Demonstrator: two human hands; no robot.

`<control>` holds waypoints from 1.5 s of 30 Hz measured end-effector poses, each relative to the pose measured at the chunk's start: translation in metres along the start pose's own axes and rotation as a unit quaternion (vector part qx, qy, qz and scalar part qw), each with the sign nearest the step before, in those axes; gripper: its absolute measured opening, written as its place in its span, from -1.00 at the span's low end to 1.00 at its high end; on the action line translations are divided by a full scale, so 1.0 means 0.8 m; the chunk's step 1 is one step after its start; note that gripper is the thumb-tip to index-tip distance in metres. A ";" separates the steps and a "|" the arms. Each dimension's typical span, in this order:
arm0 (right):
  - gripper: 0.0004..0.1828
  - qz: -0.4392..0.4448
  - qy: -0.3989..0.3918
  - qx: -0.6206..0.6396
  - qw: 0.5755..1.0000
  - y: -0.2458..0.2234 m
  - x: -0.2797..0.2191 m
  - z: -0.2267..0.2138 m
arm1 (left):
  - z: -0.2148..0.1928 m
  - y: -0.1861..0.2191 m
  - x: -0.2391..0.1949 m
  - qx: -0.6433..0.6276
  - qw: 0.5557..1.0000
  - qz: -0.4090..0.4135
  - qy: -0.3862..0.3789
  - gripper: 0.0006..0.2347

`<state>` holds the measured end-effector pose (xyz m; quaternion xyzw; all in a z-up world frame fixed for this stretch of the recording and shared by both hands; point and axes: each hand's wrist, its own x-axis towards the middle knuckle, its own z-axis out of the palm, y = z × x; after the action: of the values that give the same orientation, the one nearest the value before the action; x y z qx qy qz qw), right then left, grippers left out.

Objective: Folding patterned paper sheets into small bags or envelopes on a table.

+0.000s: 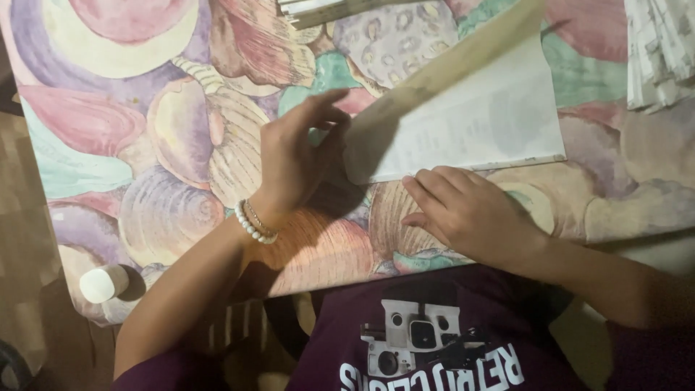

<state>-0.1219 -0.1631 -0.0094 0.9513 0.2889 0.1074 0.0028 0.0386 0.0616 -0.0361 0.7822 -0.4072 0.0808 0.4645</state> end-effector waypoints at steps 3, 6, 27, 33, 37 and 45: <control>-0.34 0.014 -0.024 -0.018 0.999 -0.006 0.001 -0.002 | 0.002 0.018 -0.010 -0.023 0.999 -0.003 -0.032 -0.67; -0.28 0.038 -0.039 -0.015 0.998 -0.013 -0.011 0.013 | 0.009 0.040 -0.022 0.010 0.994 0.085 -0.063 -0.88; -0.62 -0.024 0.014 0.090 0.996 0.042 0.015 0.009 | -0.014 0.047 -0.022 0.036 0.970 0.114 -0.210 -0.67; -0.80 -0.018 0.020 0.118 0.993 0.045 0.023 0.005 | -0.013 0.043 -0.029 0.119 0.952 0.164 -0.228 -0.77; -0.78 -0.012 0.049 0.134 0.990 0.042 0.017 0.013 | -0.011 0.046 -0.030 0.129 0.948 0.157 -0.243 -0.80; -0.88 -0.004 0.039 0.094 0.995 0.045 -0.004 0.015 | -0.008 0.051 -0.032 0.156 0.954 0.136 -0.217 -0.57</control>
<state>-0.1025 -0.1944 -0.0195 0.9413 0.3012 0.1171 -0.0977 -0.0061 0.0711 -0.0185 0.7810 -0.5826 0.0341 0.2225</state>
